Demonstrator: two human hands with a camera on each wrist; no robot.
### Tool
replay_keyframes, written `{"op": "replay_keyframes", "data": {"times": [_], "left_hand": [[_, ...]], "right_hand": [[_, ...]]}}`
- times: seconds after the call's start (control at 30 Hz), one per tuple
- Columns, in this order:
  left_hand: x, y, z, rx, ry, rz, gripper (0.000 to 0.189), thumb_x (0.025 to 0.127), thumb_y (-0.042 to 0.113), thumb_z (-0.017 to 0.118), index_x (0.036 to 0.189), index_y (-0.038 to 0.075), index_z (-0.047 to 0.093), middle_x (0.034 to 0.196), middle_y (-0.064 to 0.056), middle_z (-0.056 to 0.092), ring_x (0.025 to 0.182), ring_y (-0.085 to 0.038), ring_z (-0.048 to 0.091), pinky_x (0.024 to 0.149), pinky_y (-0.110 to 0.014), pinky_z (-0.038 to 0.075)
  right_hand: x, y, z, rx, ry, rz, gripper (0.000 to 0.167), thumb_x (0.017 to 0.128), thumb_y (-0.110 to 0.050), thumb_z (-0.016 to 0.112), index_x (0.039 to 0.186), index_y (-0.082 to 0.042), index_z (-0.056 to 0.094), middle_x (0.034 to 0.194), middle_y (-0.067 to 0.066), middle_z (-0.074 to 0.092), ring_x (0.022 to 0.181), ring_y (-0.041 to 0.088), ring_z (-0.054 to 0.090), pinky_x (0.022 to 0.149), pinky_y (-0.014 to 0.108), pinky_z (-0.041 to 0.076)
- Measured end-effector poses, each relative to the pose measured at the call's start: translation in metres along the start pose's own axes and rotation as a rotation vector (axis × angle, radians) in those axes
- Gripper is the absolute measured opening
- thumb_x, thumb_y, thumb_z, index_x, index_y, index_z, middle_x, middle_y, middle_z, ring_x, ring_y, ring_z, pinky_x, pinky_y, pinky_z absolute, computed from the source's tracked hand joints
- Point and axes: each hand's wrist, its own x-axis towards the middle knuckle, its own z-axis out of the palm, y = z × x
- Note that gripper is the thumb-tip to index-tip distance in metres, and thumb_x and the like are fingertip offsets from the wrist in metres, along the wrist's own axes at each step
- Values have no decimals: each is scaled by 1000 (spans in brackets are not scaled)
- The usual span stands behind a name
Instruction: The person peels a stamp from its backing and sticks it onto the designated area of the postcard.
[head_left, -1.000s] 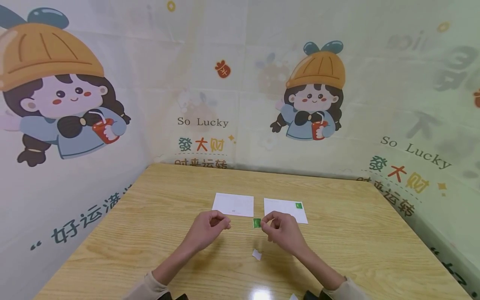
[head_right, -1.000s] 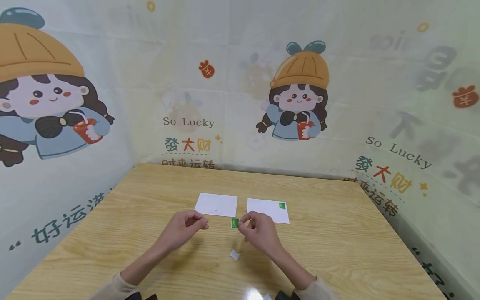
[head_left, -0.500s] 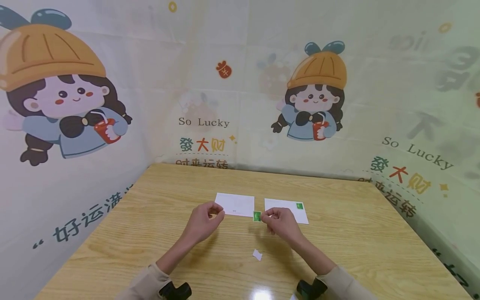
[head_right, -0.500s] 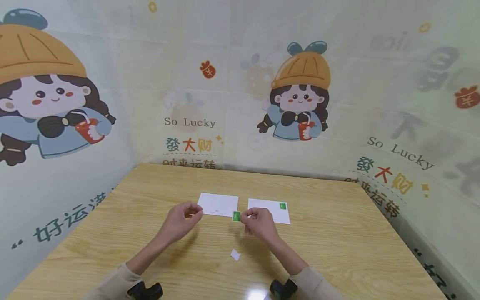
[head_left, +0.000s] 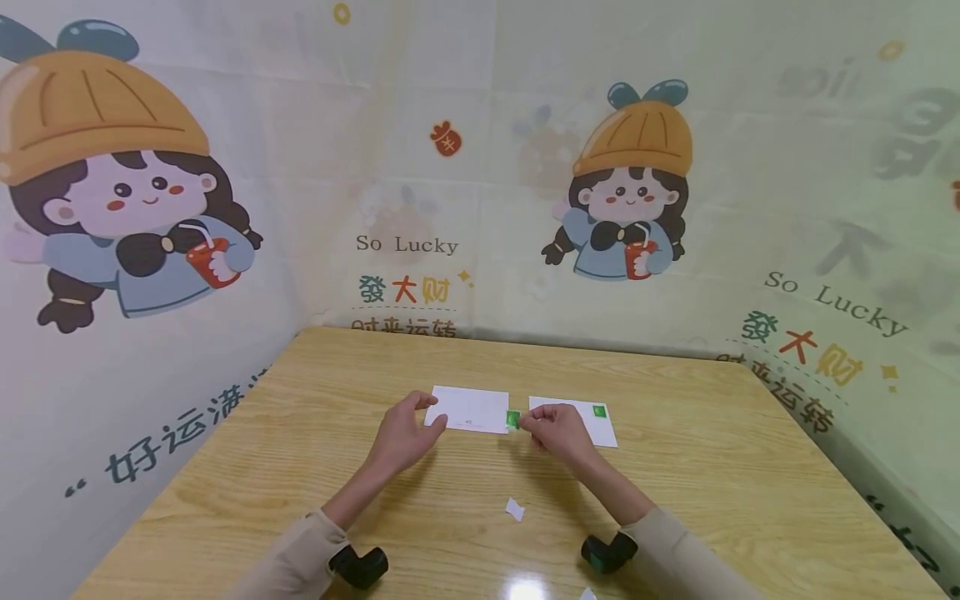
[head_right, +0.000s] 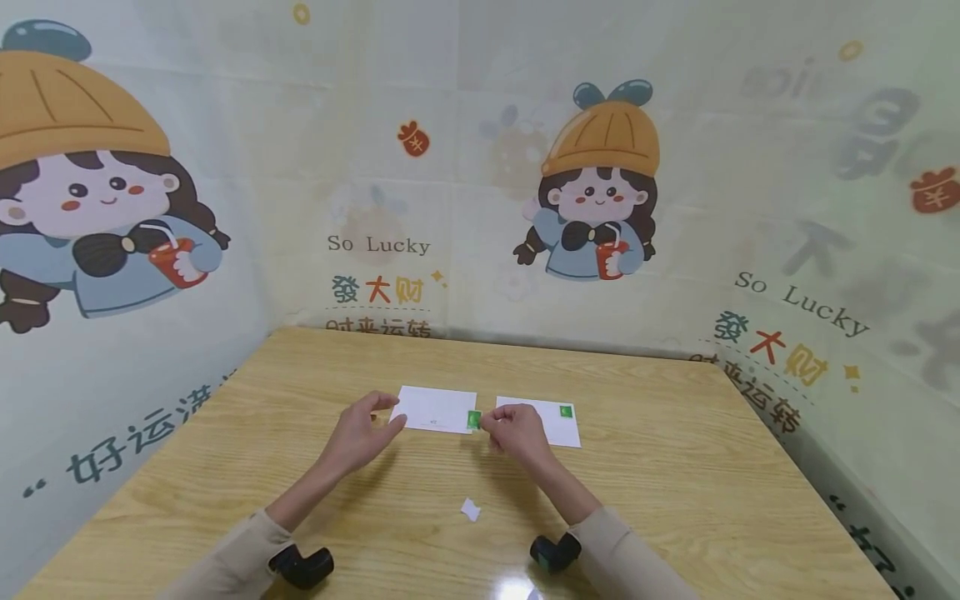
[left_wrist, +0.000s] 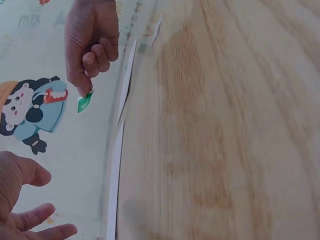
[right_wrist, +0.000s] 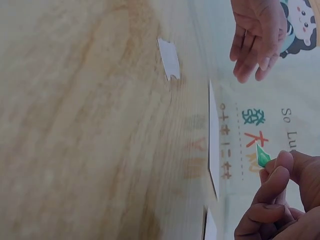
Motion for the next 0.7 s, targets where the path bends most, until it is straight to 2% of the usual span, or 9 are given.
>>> {"op": "replay_keyframes", "data": {"times": [0.17,0.43,0.7], "left_hand": [[7,-7,1,39,-13,5,37,92,17,71,120,-5,65,126,-24,68,122,-42,61,99,-55,49],[18,-13,2,58,-27,5,38,92,15,71,121,-7,64,127,-28,65,123,-44,59,100,-55,49],[29,-17,7,116,-42,-22,40,90,18,73,121,-7,64,125,-25,66,126,-45,55,103,-56,45]], "right_hand": [[7,1,2,-5,14,16,22,93,-17,72,89,4,72,60,6,59,58,15,53,59,29,45],[16,3,4,21,21,64,21,93,-16,71,91,4,72,60,3,58,57,12,49,56,25,40],[28,6,3,63,-12,72,20,95,-14,69,92,5,72,60,3,58,57,12,51,56,23,43]]}}
